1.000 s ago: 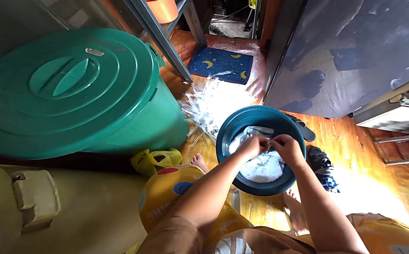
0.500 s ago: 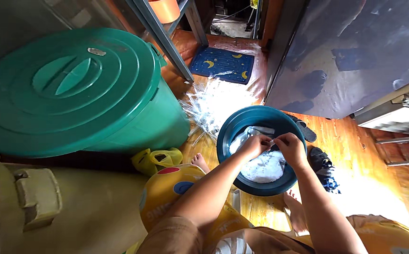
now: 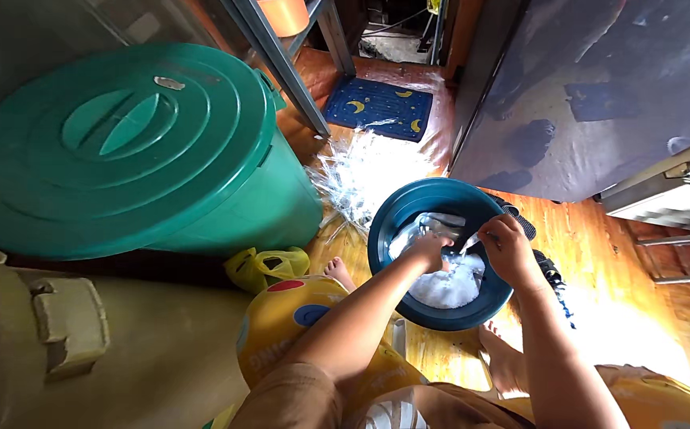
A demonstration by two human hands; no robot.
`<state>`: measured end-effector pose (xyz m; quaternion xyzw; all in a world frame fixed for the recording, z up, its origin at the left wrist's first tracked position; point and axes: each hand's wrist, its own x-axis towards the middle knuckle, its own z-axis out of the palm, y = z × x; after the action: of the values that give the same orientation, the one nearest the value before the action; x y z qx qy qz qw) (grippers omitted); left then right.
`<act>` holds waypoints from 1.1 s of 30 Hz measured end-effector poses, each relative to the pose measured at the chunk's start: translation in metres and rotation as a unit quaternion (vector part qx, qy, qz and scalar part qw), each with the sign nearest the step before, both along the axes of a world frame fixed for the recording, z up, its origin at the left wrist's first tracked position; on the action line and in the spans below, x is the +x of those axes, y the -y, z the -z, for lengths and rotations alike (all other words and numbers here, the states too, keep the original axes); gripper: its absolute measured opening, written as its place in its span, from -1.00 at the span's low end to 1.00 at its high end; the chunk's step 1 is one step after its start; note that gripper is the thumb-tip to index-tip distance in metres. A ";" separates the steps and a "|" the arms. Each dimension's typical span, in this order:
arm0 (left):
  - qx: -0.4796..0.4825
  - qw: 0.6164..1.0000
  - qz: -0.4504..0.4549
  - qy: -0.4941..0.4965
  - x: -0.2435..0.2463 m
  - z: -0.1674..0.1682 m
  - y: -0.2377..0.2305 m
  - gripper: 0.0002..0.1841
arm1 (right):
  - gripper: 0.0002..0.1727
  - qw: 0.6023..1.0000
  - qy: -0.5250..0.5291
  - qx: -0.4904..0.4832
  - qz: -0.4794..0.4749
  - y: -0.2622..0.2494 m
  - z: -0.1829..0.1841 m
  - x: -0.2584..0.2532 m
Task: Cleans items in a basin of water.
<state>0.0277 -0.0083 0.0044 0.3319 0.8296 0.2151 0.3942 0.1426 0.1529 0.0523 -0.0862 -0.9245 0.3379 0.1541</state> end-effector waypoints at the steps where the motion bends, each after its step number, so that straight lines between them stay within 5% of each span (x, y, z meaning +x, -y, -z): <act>1: 0.044 0.999 -0.023 -0.014 0.000 0.000 0.000 -0.31 | -0.89 1.000 0.008 0.002 0.000 0.000 0.002 0.000; 6: 0.296 0.949 -0.008 -0.103 0.002 -0.008 0.000 -0.59 | -0.88 0.999 0.016 -0.013 -0.025 0.002 0.012 -0.002; 9: 0.351 0.926 0.028 -0.134 0.001 -0.006 -0.002 -0.73 | -0.86 0.999 0.009 -0.030 -0.033 0.006 0.014 -0.003; 14: 0.270 0.959 0.034 -0.078 0.002 -0.010 0.003 -0.69 | -0.87 0.998 -0.020 -0.058 -0.024 0.009 0.008 -0.003; 19: 0.342 0.934 0.031 -0.095 0.005 -0.010 0.000 -0.72 | -0.84 0.997 -0.001 -0.062 -0.050 0.011 0.012 -0.003; 31: 0.117 0.980 0.141 -0.070 -0.002 0.008 0.003 -0.54 | -0.83 0.996 -0.048 -0.067 -0.014 0.006 -0.014 0.002; 33: 0.157 0.981 0.107 -0.044 0.000 0.004 0.003 -0.56 | -0.84 0.998 -0.010 -0.061 -0.025 0.005 -0.013 0.002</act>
<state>0.0277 -0.0118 0.0006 0.4858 0.7617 0.2841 0.3211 0.1445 0.1476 0.0654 -0.0687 -0.9023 0.3984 0.1497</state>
